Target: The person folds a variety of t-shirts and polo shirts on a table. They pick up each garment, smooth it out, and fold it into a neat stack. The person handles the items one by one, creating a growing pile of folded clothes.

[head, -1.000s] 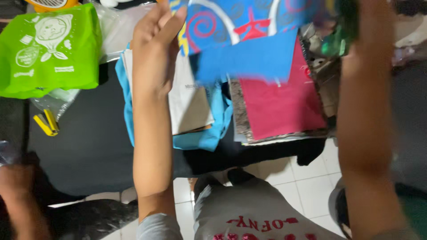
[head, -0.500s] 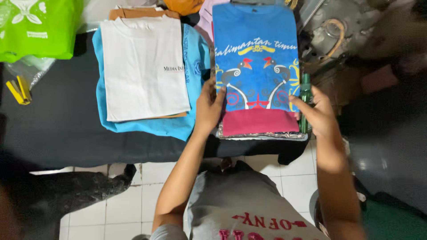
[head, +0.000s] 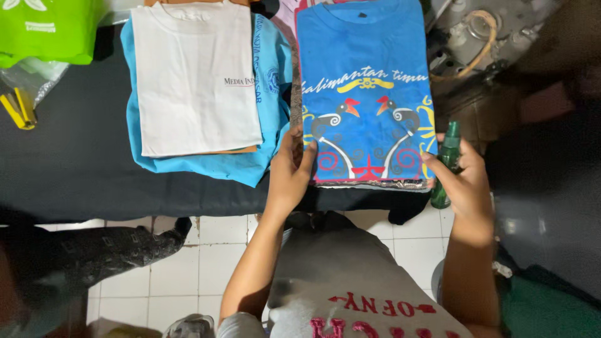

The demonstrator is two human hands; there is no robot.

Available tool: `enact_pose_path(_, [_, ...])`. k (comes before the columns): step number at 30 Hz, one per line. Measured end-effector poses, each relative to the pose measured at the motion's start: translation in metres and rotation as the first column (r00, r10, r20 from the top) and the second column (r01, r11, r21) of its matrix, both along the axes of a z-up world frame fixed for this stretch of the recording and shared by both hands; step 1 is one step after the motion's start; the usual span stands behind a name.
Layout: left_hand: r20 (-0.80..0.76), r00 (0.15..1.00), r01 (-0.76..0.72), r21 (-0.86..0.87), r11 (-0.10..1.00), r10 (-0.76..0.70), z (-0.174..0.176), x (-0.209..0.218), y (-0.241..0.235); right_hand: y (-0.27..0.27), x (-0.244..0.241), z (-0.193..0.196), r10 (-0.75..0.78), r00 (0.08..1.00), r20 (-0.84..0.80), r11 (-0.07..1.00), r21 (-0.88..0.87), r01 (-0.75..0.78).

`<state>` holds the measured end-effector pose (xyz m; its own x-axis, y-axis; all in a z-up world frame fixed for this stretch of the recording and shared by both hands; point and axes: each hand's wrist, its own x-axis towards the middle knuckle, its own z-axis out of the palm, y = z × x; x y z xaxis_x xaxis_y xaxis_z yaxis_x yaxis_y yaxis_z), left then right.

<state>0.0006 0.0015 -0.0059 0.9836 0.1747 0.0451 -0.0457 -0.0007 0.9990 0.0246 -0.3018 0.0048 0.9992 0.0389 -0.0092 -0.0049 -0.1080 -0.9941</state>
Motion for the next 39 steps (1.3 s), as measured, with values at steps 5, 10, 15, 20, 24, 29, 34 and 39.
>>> enact_pose_path(5, [0.094, 0.996, 0.009, 0.065, 0.998, -0.015, 0.010, -0.013, -0.003, 0.019, -0.021, 0.040, -0.170, 0.971, 0.167, 0.819, -0.524, 0.234])
enact_pose_path(10, [-0.035, 0.999, -0.022, 0.213, 0.977, 0.031, 0.029, -0.019, 0.015, 0.070, -0.050, 0.084, 0.026, 0.990, 0.140, 0.975, -0.220, 0.005])
enact_pose_path(15, [0.130, 0.987, -0.135, 0.322, 0.937, 0.097, 0.023, -0.015, 0.066, 0.173, -0.042, 0.051, 0.377, 0.923, 0.076, 0.924, 0.035, -0.380])
enact_pose_path(20, [0.271, 0.948, -0.307, 0.629, 0.714, 0.169, 0.002, -0.013, 0.153, 0.265, -0.020, 0.030, 0.369, 0.924, 0.100, 0.928, -0.096, -0.360])
enact_pose_path(24, [0.244, 0.949, -0.311, 0.818, 0.484, 0.199, -0.025, 0.005, 0.224, 0.332, 0.004, 0.013, 0.348, 0.889, 0.299, 0.918, -0.299, -0.258])
enact_pose_path(29, [0.241, 0.941, -0.326, 0.835, 0.444, 0.238, -0.047, 0.044, 0.279, 0.392, 0.054, -0.012, 0.338, 0.754, 0.564, 0.921, -0.361, -0.143])
enact_pose_path(34, [0.167, 0.971, -0.239, 0.624, 0.743, 0.172, -0.048, 0.041, 0.284, 0.434, 0.099, -0.016, 0.368, 0.870, 0.329, 0.786, -0.610, -0.102])
enact_pose_path(39, [0.184, 0.968, -0.240, 0.476, 0.846, 0.171, -0.043, 0.034, 0.292, 0.466, 0.148, -0.027, 0.404, 0.872, 0.278, 0.592, -0.806, -0.017])
